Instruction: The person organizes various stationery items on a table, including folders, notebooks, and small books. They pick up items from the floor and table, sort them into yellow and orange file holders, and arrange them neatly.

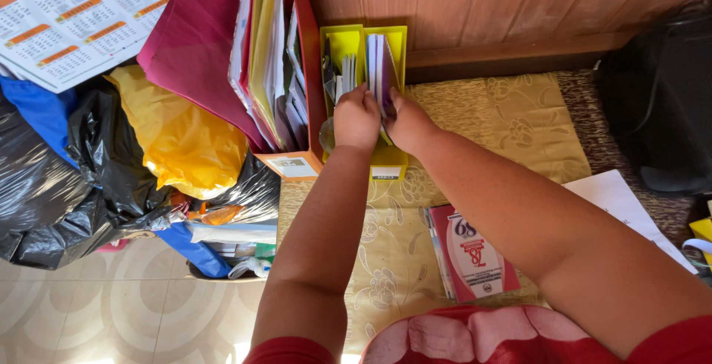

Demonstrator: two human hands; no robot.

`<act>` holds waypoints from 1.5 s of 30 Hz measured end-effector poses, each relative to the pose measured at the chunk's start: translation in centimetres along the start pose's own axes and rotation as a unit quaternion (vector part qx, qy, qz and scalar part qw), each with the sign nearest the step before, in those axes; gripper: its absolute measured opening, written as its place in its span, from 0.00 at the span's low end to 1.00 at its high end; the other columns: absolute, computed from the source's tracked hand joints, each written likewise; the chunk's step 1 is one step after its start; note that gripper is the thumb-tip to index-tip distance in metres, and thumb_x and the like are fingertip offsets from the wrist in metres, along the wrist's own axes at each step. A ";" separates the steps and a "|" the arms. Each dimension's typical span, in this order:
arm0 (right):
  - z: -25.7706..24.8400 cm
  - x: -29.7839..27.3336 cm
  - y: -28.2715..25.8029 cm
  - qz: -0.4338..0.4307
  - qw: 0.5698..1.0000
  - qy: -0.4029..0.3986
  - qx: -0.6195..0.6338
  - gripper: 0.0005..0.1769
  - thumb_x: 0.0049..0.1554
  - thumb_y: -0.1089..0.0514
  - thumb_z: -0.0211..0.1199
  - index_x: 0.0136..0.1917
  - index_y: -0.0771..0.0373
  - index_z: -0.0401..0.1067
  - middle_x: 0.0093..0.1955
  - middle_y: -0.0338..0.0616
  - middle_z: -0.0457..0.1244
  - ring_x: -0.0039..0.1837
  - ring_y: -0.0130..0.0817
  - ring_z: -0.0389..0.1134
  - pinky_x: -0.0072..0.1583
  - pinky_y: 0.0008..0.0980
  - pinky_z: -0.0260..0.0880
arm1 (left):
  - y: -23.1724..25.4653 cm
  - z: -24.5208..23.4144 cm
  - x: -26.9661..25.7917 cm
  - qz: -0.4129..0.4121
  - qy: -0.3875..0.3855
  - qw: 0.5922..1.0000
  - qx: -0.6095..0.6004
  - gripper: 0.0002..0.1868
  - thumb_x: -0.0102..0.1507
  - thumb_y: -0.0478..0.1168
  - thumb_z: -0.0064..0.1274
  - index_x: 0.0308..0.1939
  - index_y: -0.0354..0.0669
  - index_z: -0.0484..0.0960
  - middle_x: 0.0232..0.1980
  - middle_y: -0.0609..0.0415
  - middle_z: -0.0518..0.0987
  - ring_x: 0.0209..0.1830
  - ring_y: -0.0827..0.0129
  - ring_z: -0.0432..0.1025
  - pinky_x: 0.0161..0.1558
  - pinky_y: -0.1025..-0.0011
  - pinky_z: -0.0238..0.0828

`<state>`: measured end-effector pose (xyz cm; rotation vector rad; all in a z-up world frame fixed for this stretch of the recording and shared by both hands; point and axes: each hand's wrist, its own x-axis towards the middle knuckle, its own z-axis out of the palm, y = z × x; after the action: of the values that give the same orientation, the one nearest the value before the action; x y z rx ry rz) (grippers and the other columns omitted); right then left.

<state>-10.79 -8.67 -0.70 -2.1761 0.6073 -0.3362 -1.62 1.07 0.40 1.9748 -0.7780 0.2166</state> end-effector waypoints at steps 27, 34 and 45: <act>-21.6 -34.4 25.7 0.362 0.879 0.307 -0.039 0.21 0.52 0.54 0.70 0.57 0.66 0.79 0.48 0.51 0.72 0.48 0.37 0.72 0.50 0.35 0.71 | 3.4 -4.0 -16.2 0.143 -0.018 0.990 0.012 0.36 0.59 0.34 0.65 0.70 0.38 0.69 0.65 0.37 0.67 0.66 0.43 0.62 0.67 0.52 0.60; -24.6 -34.2 30.3 0.371 0.872 0.024 -0.320 0.70 0.41 0.30 0.81 0.79 0.69 0.50 0.75 0.59 0.55 0.76 0.52 0.54 0.71 0.61 0.52 | 7.0 -3.6 -22.6 0.101 -0.019 0.994 0.028 0.30 0.60 0.30 0.63 0.66 0.37 0.71 0.64 0.39 0.68 0.66 0.44 0.64 0.67 0.52 0.63; -27.1 -32.2 27.8 0.367 0.866 -0.021 -0.340 0.46 0.52 0.38 0.74 0.73 0.63 0.62 0.71 0.56 0.59 0.72 0.54 0.60 0.67 0.52 0.63 | 13.4 0.5 -30.6 0.028 -0.049 0.998 -0.002 0.21 0.58 0.30 0.62 0.56 0.41 0.78 0.57 0.44 0.73 0.55 0.52 0.72 0.50 0.63 0.75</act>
<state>-58.41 -24.31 -6.80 -2.3542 1.6484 0.4018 -33.67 9.42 -4.01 1.9736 -0.8979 0.1530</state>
